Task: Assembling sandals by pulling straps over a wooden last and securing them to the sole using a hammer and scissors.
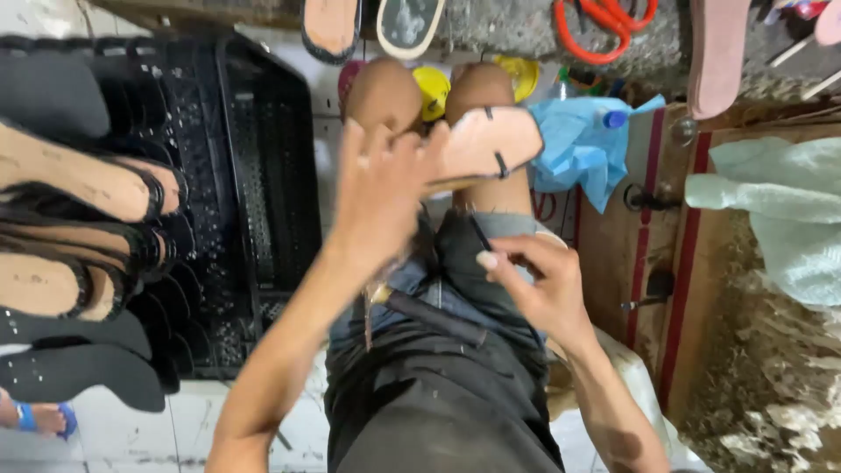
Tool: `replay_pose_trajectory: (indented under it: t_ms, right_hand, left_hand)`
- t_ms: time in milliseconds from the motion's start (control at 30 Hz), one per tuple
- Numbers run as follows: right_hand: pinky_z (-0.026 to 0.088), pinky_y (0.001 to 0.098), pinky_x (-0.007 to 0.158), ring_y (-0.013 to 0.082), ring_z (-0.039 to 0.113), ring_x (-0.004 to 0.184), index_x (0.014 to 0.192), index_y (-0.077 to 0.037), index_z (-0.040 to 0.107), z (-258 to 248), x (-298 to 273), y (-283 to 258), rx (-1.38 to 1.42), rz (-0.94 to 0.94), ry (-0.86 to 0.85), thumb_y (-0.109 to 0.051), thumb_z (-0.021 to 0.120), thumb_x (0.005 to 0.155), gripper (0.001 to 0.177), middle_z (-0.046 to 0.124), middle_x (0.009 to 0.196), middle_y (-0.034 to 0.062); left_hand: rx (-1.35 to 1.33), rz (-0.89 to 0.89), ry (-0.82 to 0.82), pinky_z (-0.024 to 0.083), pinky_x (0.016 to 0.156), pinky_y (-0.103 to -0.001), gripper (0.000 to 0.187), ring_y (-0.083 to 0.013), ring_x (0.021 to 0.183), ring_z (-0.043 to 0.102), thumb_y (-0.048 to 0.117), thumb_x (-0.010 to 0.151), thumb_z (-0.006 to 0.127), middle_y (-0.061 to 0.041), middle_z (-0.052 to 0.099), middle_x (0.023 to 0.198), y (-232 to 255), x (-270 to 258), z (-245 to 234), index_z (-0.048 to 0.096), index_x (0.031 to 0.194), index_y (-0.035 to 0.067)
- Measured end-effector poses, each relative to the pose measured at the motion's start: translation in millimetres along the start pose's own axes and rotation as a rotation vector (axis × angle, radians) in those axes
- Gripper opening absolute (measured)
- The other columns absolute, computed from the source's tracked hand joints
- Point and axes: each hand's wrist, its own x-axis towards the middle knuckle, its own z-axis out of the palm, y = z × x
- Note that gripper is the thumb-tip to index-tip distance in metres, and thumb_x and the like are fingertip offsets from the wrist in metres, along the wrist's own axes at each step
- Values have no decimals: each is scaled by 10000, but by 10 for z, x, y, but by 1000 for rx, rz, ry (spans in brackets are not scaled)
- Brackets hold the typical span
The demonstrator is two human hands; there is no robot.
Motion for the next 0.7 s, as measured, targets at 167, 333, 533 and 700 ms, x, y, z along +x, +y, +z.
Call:
replay_pose_trajectory:
  t_ms: [167,333,533,700]
  right_hand:
    - [453,237,465,94,541,440,759,-25,649,84,84,-20,177,298,-31,-45,624,766,33,589,486,76]
    - [476,258,459,134,622,461,730,-55,645,154,216,-139,116,409,-69,-82,608,794,79,609,525,65]
    - [494,268,535,120,590,583,750,16,624,336,326,68,210,269,-42,-46,606,808,87,604,591,111]
    - [495,247,541,80,562,621,741,5,631,378,432,151,174,276,-69,-76,631,807,105,609,602,86]
  left_hand:
    - [-488,-136,-108,443,702,-473,613,-360,882,555,237,552,770,-97,590,992,-370,-54,95,523,1106,143]
    - [-679,-167,-70,433,713,-430,493,-359,881,565,146,603,767,-98,593,1026,-423,-122,157,530,1035,149]
    - [-594,-102,71,464,756,-409,498,-336,914,558,146,541,798,-88,517,1161,-342,-224,222,575,986,136]
    - [-421,-1,269,453,744,-343,493,-274,933,506,158,547,797,-74,508,1044,-247,-329,362,572,986,155]
